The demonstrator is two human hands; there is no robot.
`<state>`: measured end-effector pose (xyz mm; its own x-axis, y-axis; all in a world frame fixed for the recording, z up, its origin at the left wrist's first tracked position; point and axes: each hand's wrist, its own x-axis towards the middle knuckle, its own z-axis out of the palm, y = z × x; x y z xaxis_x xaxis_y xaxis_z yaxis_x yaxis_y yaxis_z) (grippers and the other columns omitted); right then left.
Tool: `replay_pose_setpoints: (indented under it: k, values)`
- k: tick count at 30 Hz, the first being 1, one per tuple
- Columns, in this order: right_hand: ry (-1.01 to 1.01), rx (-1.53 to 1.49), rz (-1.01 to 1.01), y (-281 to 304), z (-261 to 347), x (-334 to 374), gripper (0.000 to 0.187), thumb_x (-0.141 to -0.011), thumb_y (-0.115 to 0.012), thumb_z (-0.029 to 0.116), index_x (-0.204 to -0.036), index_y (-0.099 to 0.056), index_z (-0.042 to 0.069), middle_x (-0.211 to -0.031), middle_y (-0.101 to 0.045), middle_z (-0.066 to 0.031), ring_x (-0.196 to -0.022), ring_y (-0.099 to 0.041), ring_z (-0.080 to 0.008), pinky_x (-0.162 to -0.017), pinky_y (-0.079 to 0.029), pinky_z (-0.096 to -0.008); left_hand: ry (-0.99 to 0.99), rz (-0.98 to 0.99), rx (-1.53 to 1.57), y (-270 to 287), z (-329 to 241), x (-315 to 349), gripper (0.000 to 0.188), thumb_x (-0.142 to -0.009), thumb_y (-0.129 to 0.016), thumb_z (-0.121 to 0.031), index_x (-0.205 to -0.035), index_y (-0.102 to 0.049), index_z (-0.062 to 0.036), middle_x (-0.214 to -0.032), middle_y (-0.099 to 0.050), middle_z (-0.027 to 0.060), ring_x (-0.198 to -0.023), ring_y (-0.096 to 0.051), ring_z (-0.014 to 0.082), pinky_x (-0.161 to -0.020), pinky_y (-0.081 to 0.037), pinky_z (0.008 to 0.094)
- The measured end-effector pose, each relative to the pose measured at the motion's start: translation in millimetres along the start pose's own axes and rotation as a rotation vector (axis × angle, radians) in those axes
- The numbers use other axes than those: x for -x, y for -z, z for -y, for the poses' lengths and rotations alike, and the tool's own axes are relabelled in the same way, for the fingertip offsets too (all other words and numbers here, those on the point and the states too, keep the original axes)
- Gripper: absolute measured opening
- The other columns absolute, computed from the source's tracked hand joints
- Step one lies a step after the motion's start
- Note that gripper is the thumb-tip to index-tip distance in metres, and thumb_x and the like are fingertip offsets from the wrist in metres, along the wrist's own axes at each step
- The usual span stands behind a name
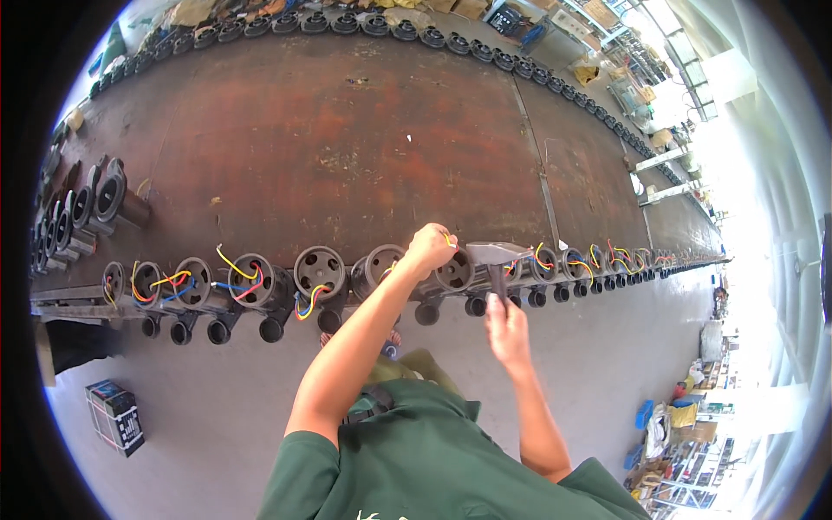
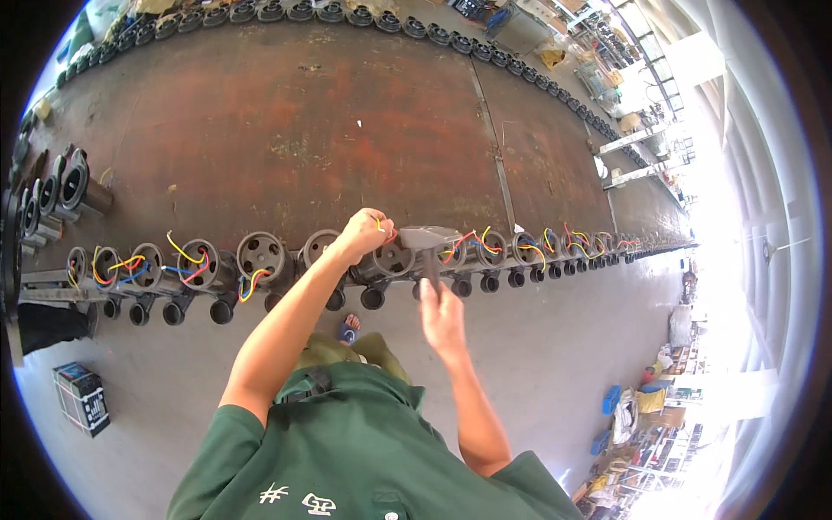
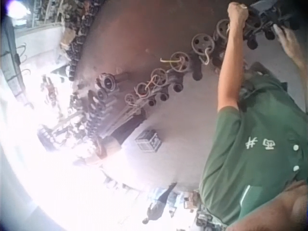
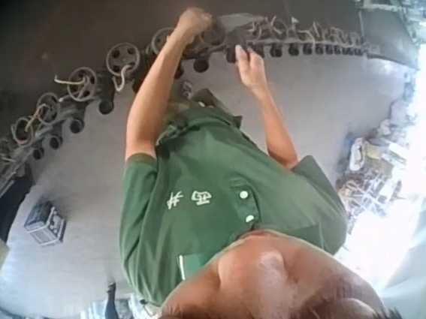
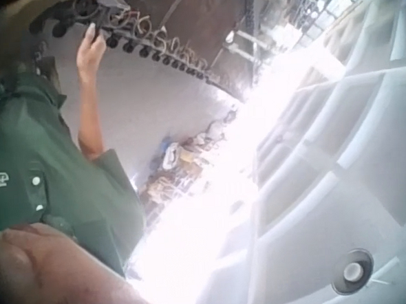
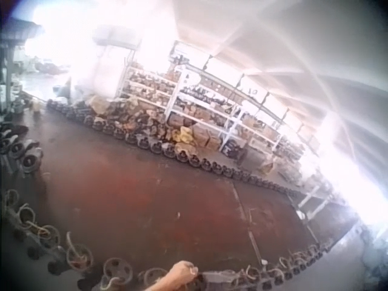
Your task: The person assembles components on a conveyor line using a hammer and pliers to secure parts and wires into cylindrical housings.
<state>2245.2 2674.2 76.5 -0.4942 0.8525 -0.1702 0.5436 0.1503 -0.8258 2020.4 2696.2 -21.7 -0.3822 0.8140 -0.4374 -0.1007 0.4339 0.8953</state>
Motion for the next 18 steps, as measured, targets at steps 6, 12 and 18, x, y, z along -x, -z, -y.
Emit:
replay_pose_setpoints:
  k: [6, 12, 18]
  values:
    - [-0.192, 0.124, 0.168, 9, -41, -29, 0.046, -0.103, -0.057, 0.043, -0.080, -0.058, 0.003, -0.061, -0.053, -0.0021, -0.055, -0.051, -0.0111, -0.052, -0.041, -0.0318, 0.059, 0.001, -0.181, 2, -23, 12, 0.036, -0.095, -0.066, -0.030, -0.121, -0.067, -0.0051, -0.111, -0.074, 0.0173, -0.091, -0.074, 0.0329, -0.078, -0.058, 0.0401]
    - [0.082, 0.186, 0.170, 22, -38, -21, 0.043, -0.103, -0.057, 0.038, -0.088, -0.061, -0.002, -0.067, -0.060, -0.0172, -0.064, -0.062, -0.0287, -0.061, -0.047, -0.0428, 0.012, -0.009, 0.099, -1, -12, 12, 0.034, -0.096, -0.066, -0.027, -0.116, -0.065, -0.0002, -0.076, -0.067, 0.0061, -0.051, -0.057, 0.0166, -0.045, -0.045, 0.0326]
    - [0.086, 0.121, 0.381, 35, -61, -61, 0.053, -0.099, -0.055, 0.050, -0.091, -0.067, -0.001, -0.079, -0.068, -0.0245, -0.084, -0.068, -0.0454, -0.076, -0.052, -0.0505, -0.111, -0.247, 0.084, -21, -43, 53, 0.030, -0.099, -0.064, -0.029, -0.100, -0.072, 0.0002, -0.079, -0.068, 0.0018, -0.069, -0.060, 0.0088, -0.054, -0.049, 0.0274]
